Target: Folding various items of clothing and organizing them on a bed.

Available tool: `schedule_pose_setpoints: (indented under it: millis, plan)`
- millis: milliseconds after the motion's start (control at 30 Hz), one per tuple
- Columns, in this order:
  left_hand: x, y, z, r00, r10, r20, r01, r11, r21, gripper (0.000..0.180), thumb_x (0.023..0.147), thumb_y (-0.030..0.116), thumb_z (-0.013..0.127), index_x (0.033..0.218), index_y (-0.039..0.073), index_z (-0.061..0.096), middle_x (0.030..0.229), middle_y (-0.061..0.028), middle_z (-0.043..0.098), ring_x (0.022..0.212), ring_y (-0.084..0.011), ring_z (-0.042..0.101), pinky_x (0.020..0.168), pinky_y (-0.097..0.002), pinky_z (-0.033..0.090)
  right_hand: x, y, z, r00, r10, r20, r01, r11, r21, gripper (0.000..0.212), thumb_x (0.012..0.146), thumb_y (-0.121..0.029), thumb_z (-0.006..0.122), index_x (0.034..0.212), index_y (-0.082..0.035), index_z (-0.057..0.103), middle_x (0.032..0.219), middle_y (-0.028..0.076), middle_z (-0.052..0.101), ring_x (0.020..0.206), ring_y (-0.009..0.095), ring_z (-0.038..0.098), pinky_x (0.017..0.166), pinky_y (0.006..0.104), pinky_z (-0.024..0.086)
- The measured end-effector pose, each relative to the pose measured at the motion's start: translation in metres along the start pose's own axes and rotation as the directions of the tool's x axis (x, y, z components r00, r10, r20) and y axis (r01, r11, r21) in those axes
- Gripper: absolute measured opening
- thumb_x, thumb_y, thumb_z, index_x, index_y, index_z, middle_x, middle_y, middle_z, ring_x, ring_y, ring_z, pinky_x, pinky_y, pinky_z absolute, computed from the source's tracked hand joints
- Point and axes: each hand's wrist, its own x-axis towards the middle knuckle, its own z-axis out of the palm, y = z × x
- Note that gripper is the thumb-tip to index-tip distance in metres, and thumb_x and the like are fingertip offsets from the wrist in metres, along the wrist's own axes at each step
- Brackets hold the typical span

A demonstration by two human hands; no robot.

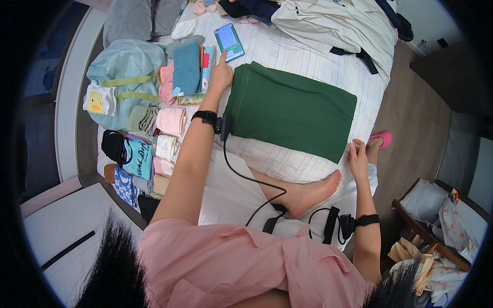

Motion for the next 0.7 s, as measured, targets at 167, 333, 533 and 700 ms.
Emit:
schedule_pose_setpoints:
  millis: [167, 333, 533, 700]
  plan:
    - [0.013, 0.002, 0.004, 0.982, -0.132, 0.134, 0.126, 0.990, 0.056, 0.055, 0.079, 0.013, 0.039, 0.132, 0.024, 0.031, 0.087, -0.0283, 0.058, 0.083, -0.0426, 0.057, 0.076, -0.0489, 0.044, -0.001, 0.004, -0.003, 0.998, -0.050, 0.043, 0.050, 0.999, -0.005, 0.024, 0.091, -0.025, 0.047, 0.109, -0.008, 0.045, 0.067, -0.003, 0.045, 0.054, 0.004, 0.041, 0.049, 0.0172, 0.035]
    - [0.013, -0.002, 0.005, 0.983, -0.143, 0.115, 0.139, 0.990, 0.039, 0.052, 0.078, 0.013, 0.040, 0.129, 0.022, 0.034, 0.084, -0.0286, 0.058, 0.080, -0.0431, 0.057, 0.073, -0.0504, 0.043, -0.001, 0.000, -0.001, 0.997, -0.054, 0.050, 0.054, 0.999, -0.001, 0.027, 0.090, -0.025, 0.048, 0.110, -0.006, 0.045, 0.063, 0.000, 0.044, 0.055, 0.008, 0.043, 0.051, 0.0218, 0.037]
    - [-0.020, 0.010, -0.018, 0.989, -0.102, -0.105, 0.098, 0.994, -0.050, 0.049, 0.077, 0.012, 0.041, 0.125, 0.014, 0.034, 0.078, -0.0282, 0.058, 0.074, -0.0442, 0.056, 0.067, -0.0518, 0.042, -0.002, 0.001, -0.003, 0.996, -0.073, 0.045, 0.074, 0.997, -0.016, 0.028, 0.090, -0.025, 0.049, 0.110, -0.006, 0.044, 0.062, 0.000, 0.045, 0.055, 0.008, 0.044, 0.051, 0.0226, 0.038]
    - [-0.039, 0.029, -0.031, 0.984, -0.015, -0.179, 0.006, 0.999, -0.051, 0.047, 0.076, 0.010, 0.043, 0.123, 0.009, 0.034, 0.074, -0.0241, 0.059, 0.069, -0.0419, 0.056, 0.063, -0.0501, 0.042, -0.001, 0.006, -0.005, 0.998, -0.060, 0.035, 0.060, 0.998, -0.005, 0.030, 0.088, -0.026, 0.051, 0.109, -0.006, 0.045, 0.062, 0.001, 0.047, 0.055, 0.009, 0.044, 0.051, 0.0234, 0.038]
